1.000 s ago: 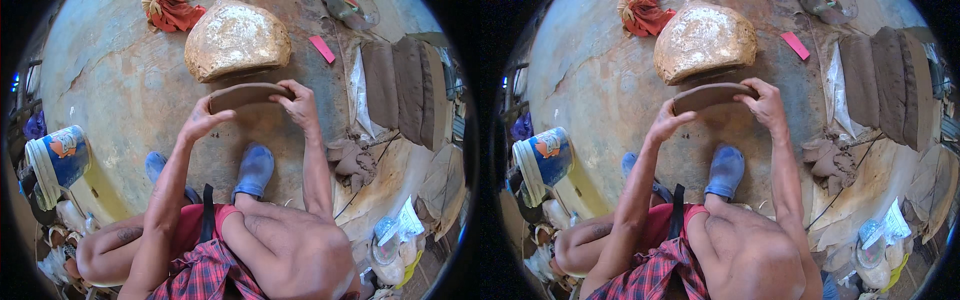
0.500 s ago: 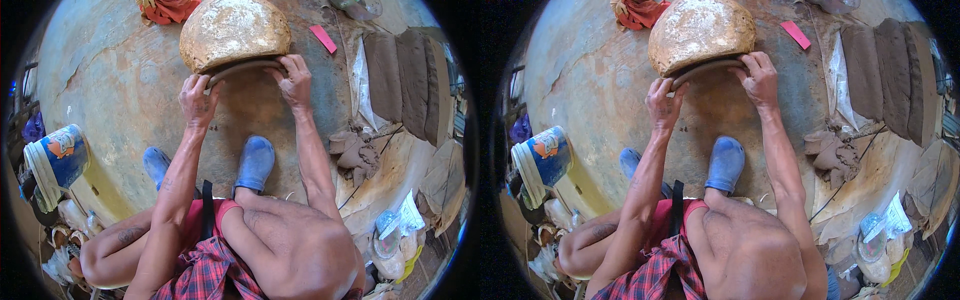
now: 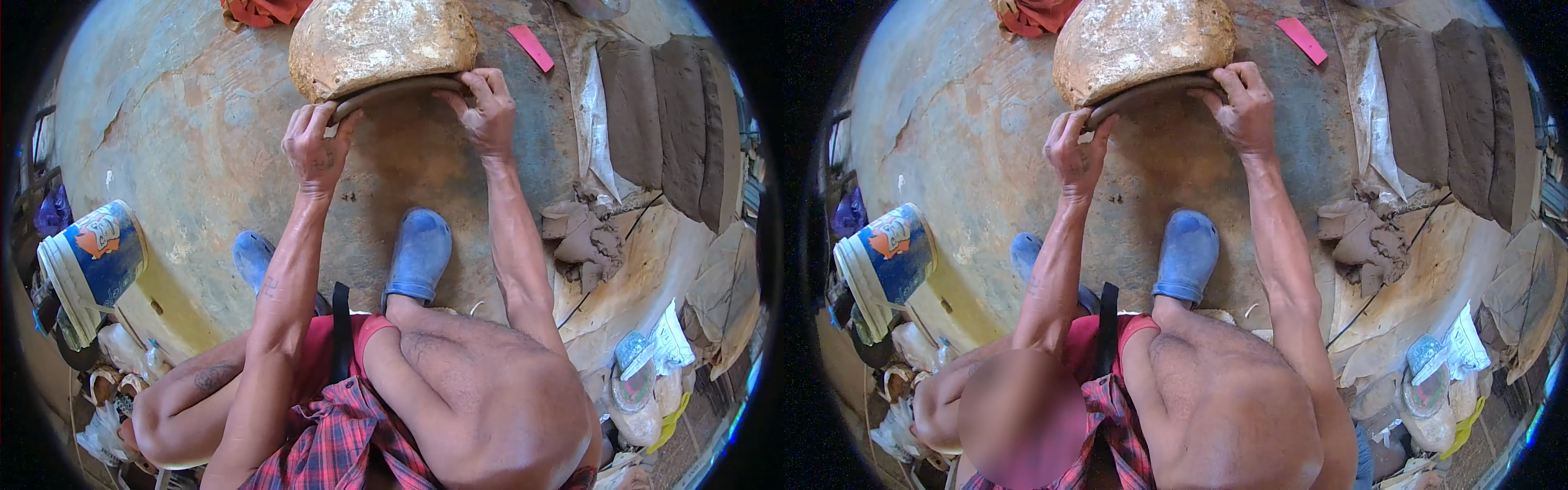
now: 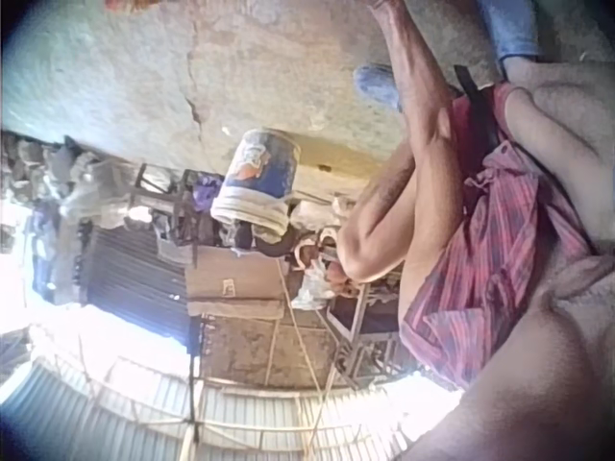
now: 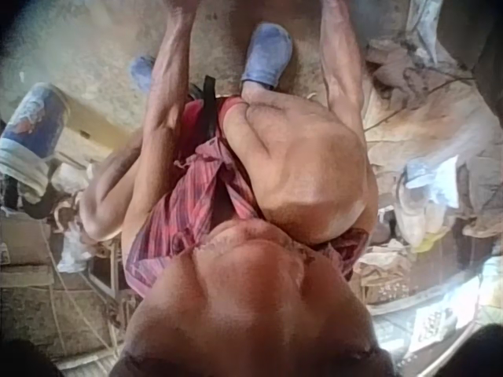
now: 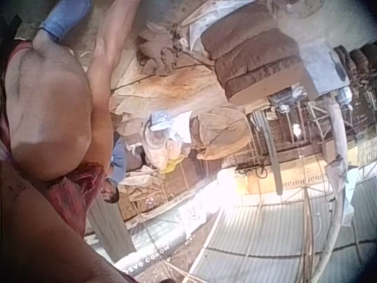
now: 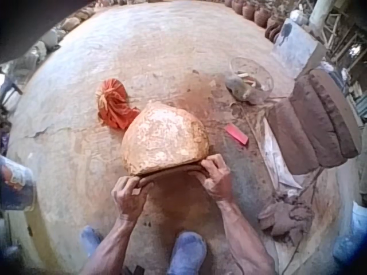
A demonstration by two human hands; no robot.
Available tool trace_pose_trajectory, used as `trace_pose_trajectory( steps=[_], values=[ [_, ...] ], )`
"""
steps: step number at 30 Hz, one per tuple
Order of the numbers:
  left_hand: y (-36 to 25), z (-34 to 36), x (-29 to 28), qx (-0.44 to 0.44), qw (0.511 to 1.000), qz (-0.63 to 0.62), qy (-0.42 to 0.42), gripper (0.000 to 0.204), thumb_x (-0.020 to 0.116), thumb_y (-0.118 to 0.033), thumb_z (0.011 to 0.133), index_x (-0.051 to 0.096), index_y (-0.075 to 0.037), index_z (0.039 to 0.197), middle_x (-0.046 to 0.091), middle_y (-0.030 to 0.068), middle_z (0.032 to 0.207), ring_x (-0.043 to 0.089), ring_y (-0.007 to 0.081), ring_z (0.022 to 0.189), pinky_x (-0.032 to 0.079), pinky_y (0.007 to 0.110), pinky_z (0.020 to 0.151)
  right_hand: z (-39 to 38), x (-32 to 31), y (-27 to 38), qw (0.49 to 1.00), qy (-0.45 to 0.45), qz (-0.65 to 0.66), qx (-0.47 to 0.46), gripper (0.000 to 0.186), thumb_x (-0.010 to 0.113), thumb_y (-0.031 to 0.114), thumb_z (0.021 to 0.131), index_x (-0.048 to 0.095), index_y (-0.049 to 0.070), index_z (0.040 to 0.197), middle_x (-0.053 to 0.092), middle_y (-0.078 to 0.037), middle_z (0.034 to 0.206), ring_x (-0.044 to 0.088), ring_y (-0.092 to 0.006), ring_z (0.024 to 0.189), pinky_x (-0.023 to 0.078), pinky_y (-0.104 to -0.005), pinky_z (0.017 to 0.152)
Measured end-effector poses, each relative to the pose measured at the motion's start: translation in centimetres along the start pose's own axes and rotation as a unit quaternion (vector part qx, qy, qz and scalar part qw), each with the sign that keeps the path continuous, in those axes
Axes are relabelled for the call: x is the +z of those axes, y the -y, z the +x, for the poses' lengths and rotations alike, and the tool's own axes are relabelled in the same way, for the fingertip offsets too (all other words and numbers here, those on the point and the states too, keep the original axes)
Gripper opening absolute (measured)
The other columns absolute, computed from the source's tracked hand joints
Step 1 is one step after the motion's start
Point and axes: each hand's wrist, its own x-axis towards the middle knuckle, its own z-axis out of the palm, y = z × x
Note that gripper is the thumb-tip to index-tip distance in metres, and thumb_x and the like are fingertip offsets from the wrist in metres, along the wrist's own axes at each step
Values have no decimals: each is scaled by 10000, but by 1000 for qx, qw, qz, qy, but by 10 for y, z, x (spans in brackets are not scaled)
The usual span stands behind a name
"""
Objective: The person cleans the interior of a pottery mold using a scraper and then prepares and presses clay into the mold sections by hand to create a mask-like object.
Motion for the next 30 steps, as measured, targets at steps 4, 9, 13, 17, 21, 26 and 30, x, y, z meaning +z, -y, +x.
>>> trace_pose_trajectory(
  steps=[4, 9, 13, 17, 21, 26, 30],
  values=[
    [0, 3, 0, 5, 1000, 18, -6, 305, 947, -218, 778, 754, -53, 948, 730, 91, 874, 711, 257, 786, 565, 375, 714, 0, 2, 1, 1000, -17, -5, -4, 434, 981, 168, 705, 720, 73, 1039, 662, -72, 987, 707, -240, 854, 613, -360, 693],
    [-1, 1, 1, -94, 995, -12, -20, 513, 980, -338, 704, 728, -79, 1068, 673, 100, 903, 669, 284, 818, 549, 413, 720, 1, 6, -2, 999, -37, 8, 23, 544, 994, 214, 687, 705, 97, 1132, 657, -67, 1075, 702, -249, 893, 615, -373, 753],
    [0, 25, -9, -66, 997, 47, -15, 759, 1004, -398, 637, 703, -78, 1255, 636, 125, 1020, 640, 314, 908, 534, 434, 740, 21, -4, -4, 997, -62, -43, -33, 848, 1008, 289, 640, 661, 183, 1406, 652, -81, 1322, 693, -304, 1124, 607, -403, 942],
    [20, 42, -12, 125, 990, 69, 23, 871, 959, -348, 705, 626, -245, 1503, 607, 133, 1504, 585, 432, 1354, 558, 453, 1062, 39, -9, -15, 998, 37, 8, -58, 965, 1000, 299, 622, 621, 238, 1507, 613, -90, 1507, 618, -317, 1339, 556, -415, 1102],
    [29, 43, -10, 95, 988, -2, 118, 770, 916, -295, 766, 642, -292, 1486, 531, 62, 1620, 467, 398, 1505, 499, 469, 1175, 34, -9, -32, 994, 93, 23, -44, 933, 987, 244, 639, 632, 240, 1502, 570, -76, 1582, 597, -302, 1393, 536, -413, 1150],
    [30, 44, -10, 112, 987, -3, 112, 753, 908, -288, 779, 644, -283, 1485, 546, 60, 1607, 493, 404, 1483, 515, 474, 1158, 37, -12, -32, 996, 79, 9, -51, 891, 974, 210, 668, 640, 244, 1494, 602, -72, 1550, 644, -308, 1339, 560, -415, 1119],
    [31, 47, -15, 109, 986, 7, 127, 759, 911, -319, 774, 640, -314, 1483, 545, 96, 1603, 501, 435, 1468, 534, 477, 1134, 44, -15, -3, 993, 105, -32, -42, 924, 966, 258, 676, 602, 301, 1524, 587, -110, 1558, 649, -338, 1325, 583, -433, 1077]
  ],
)
